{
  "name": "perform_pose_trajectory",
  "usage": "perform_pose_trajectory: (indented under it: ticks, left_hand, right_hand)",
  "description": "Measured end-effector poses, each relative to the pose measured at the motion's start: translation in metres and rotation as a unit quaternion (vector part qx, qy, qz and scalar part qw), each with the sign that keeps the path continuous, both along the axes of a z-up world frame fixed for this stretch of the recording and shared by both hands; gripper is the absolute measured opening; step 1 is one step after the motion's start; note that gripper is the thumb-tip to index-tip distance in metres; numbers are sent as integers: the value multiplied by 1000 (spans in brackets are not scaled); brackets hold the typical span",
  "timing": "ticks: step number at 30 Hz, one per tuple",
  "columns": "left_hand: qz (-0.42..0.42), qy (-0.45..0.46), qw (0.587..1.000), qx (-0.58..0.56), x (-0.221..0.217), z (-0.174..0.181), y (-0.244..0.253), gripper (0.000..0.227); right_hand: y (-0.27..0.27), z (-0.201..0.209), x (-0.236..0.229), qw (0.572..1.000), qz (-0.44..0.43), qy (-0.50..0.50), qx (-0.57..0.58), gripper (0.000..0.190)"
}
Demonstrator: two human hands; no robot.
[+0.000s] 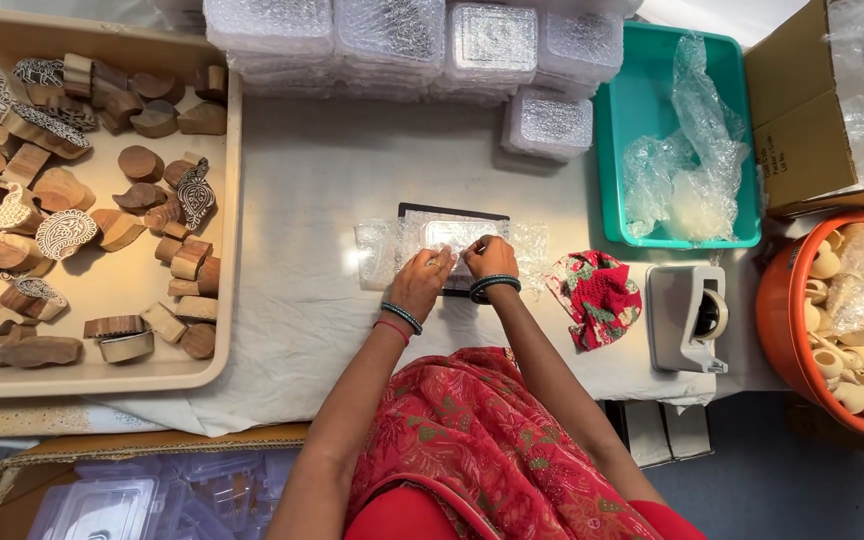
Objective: The person wraps a wooden stamp in bubble wrap and secures it with tape. They then wipe the inside of a plastic container with a cloth, place the wrapped stamp inside, and close the lid.
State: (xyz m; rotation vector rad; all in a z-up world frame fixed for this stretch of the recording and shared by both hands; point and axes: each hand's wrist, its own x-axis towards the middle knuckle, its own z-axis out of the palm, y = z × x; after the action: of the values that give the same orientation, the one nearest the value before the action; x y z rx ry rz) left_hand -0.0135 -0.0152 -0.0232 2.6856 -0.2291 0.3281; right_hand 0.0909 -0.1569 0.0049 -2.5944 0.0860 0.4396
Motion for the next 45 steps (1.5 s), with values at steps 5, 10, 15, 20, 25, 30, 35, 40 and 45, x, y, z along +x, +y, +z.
perform_pose_trajectory:
  ticks: [5,10,15,20,25,30,35,40,45]
  left_hand:
    - [3,-13,1000,-1,0,-4,-2,51]
    - [1,-12,1000,-13,0,-6,-2,50]
    - [7,-6,1000,-26,0,-4,-2,50]
    - [7,-2,1000,-30,0,-4,-2,50]
    - [4,-4,1000,-13,-1,-1,-1,51]
    - [2,10,1000,0,0,-1,-1,53]
    - [1,6,1000,-14,-1,0,-1,54]
    - [-3,0,1000,-13,1,5,-1,53]
    - [-4,35,998,-61,-2,47,1,47]
  right_hand:
    - [0,6,2,999,-10,27,-37,23]
    - [-15,-21,12,999,-22,49,6,24]
    - [-34,-32,19,943,-127,169,257,13]
    - [-34,-34,12,943,-132,159,263,13]
    - [-30,-38,9,966,-104,84,220,20]
    - [-21,-20,6,998,1,38,42,27]
    - [-33,-10,-12,998,42,11,-56,45]
    - [-77,6,-23,990,73,13,-120,52]
    - [-112,8,-31,984,-42,-155,80,30]
